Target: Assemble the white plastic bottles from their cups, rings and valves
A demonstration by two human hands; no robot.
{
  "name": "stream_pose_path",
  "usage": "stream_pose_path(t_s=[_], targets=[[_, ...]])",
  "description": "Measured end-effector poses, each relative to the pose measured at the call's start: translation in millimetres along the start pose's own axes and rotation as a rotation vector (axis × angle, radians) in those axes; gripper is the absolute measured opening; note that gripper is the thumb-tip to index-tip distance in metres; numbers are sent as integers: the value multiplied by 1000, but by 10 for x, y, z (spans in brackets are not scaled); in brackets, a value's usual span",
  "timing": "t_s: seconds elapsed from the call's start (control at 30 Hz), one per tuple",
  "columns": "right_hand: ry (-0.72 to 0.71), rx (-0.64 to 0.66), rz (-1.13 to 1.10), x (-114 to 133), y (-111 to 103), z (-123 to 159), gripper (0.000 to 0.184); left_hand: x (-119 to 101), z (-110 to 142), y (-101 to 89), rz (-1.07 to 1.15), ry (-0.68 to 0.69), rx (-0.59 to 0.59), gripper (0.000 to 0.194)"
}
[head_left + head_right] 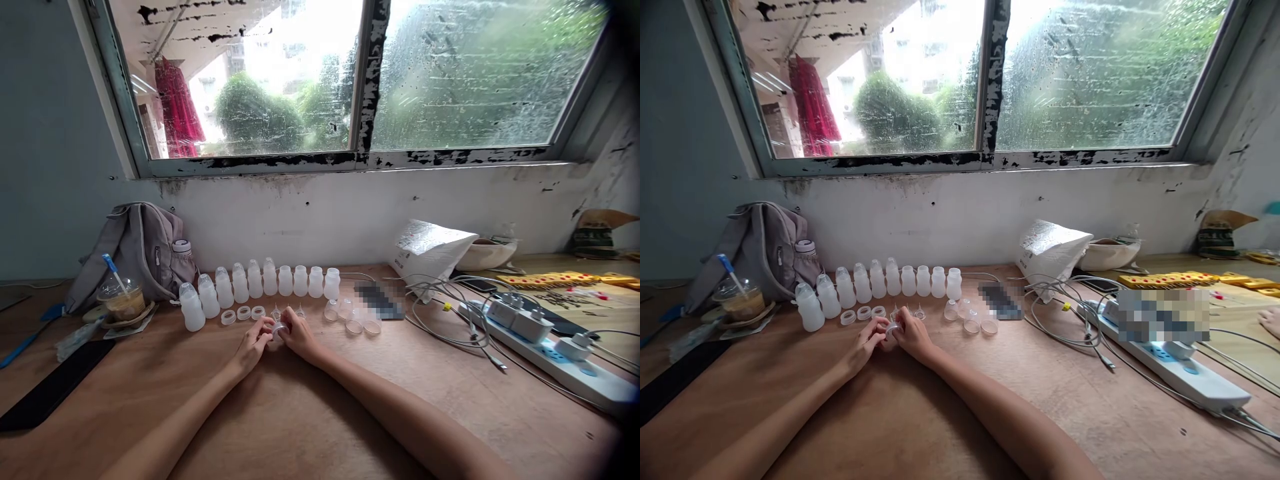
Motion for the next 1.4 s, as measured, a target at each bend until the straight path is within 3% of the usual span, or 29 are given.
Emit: stream_pose_path(t_s=[0.4,0.57,0.83,1.13,1.27,1.4], targets=[[56,-29,-67,-75,-1,-38,14,-51,77,46,-103,59,-45,18],[72,-30,-93,-51,-31,-50,19,-16,34,25,-82,52,-52,27],[147,-23,-113,-65,-332,84,34,-1,-516,-80,-448,95,-191,22],[183,-123,-16,-217,-723,246,27,-158,-1273,156,-700,94,-256,42],[206,-134,-74,-196,-776,261,34,-172,-1432,206,-777,62,-303,36],[190,-97,-141,-168,-767,283,40,-189,-1420,204,-823,63,-330,20]])
Point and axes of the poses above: each hand's wrist, its own z-axis away from the middle knuckle, its own y-axis out of the palm, x = y × z, the point moved 2 cm from there along -z, towards the middle knuckle, and after that the axes turned 5 degrees about -z, right-handed, at the moved point
